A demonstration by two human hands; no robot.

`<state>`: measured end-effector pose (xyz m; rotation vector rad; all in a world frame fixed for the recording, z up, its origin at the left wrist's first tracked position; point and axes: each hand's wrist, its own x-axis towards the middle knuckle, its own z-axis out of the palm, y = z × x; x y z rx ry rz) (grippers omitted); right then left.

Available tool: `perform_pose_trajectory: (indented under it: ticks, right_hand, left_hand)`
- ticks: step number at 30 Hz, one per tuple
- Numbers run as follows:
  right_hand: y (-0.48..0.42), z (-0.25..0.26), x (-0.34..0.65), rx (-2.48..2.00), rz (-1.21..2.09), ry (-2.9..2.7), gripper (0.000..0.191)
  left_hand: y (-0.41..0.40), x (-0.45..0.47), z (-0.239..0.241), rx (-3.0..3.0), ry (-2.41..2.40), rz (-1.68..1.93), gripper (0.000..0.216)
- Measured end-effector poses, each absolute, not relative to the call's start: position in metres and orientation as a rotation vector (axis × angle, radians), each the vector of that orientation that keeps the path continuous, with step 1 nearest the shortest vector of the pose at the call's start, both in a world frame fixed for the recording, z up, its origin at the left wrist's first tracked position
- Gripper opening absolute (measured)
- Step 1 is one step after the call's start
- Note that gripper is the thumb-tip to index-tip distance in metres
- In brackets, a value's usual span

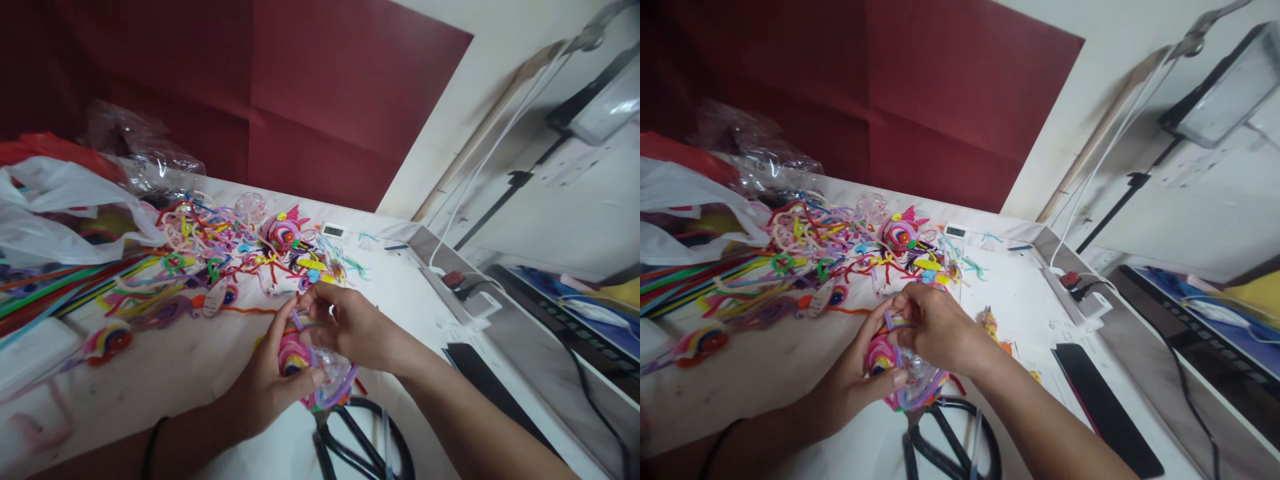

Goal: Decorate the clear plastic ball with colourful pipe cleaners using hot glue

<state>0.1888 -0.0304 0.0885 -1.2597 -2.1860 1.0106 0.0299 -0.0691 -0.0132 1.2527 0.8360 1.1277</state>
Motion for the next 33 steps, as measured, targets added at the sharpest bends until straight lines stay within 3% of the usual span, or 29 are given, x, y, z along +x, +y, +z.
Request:
perform_pose_trajectory:
  ticks: [12, 24, 29, 33]
  right_hand:
    - [-0.032, 0.096, 0.183, -1.319, 0.842, -2.322, 0.025]
    - [-0.044, 0.08, 0.187, -1.169, 0.477, -2.318, 0.013]
    - [-0.05, 0.071, 0.191, -1.13, 0.368, -2.263, 0.005]
    - [-0.057, 0.063, 0.199, -1.035, 0.404, -2.235, 0.012]
  left_hand:
    - [-0.068, 0.03, -0.011, 1.269, 0.82, 1.114, 0.094]
    - [-0.066, 0.03, -0.002, 1.527, 0.906, 1.19, 0.057]
    - [-0.064, 0.03, -0.006, 1.697, 0.9, 1.228, 0.055]
    - [-0.063, 0.029, -0.009, 1.732, 0.88, 1.196, 0.056]
